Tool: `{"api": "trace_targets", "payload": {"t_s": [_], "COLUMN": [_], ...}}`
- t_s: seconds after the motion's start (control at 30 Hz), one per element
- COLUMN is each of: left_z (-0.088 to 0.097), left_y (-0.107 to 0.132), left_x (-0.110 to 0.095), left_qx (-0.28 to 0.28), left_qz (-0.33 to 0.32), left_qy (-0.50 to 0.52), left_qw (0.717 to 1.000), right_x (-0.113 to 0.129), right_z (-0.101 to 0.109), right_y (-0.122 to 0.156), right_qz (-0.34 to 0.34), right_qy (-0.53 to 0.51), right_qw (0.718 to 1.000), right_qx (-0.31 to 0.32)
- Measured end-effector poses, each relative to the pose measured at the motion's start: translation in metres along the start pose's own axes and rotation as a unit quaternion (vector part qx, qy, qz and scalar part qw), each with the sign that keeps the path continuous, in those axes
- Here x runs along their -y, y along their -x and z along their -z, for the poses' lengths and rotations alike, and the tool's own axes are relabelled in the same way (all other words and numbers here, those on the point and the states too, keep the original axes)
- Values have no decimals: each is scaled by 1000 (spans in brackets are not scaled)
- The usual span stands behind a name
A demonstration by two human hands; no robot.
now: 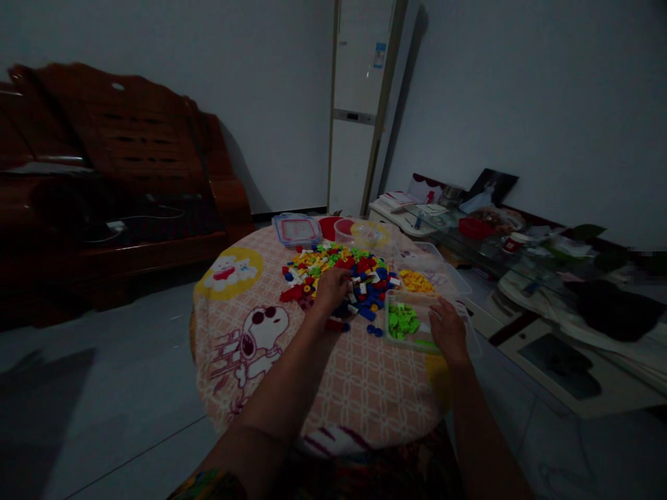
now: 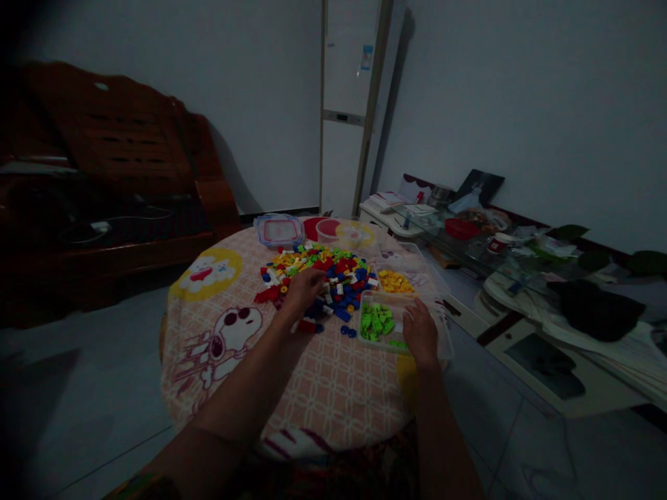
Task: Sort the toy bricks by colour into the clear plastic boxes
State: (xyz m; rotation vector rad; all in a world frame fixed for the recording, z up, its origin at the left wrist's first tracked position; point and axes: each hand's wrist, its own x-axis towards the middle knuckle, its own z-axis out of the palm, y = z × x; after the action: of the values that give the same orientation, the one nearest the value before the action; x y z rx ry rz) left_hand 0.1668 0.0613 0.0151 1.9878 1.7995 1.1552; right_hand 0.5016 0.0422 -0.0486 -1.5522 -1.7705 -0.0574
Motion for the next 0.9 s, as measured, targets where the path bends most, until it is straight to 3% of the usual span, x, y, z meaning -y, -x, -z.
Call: {"api": "trace_targets", "payload": {"t_s": [0.17, 0.43, 0.73, 0.8, 0.9], "left_z": [9, -5, 4, 1, -11], "left_y": [-3, -1, -9, -8, -1], "left_x": [22, 32, 40, 31, 7], "left_qx": [38, 43, -42, -29, 31], "left_qz": [64, 45, 95, 78, 35], "left_qy": [-98, -121, 93, 169, 257], "left_qw": [992, 991, 990, 982, 965], "right_x": [2, 0, 3, 4, 4], "right_z": [1, 0, 3, 3, 3], "right_y": [0, 0, 0, 0, 0], "right_qz": [-5, 15, 12, 5, -2], "right_qy": [-7, 4, 12, 11, 4], "right_qw": [1000, 1000, 1000, 1000, 1000], "right_qx": [5, -3, 6, 11, 14]}}
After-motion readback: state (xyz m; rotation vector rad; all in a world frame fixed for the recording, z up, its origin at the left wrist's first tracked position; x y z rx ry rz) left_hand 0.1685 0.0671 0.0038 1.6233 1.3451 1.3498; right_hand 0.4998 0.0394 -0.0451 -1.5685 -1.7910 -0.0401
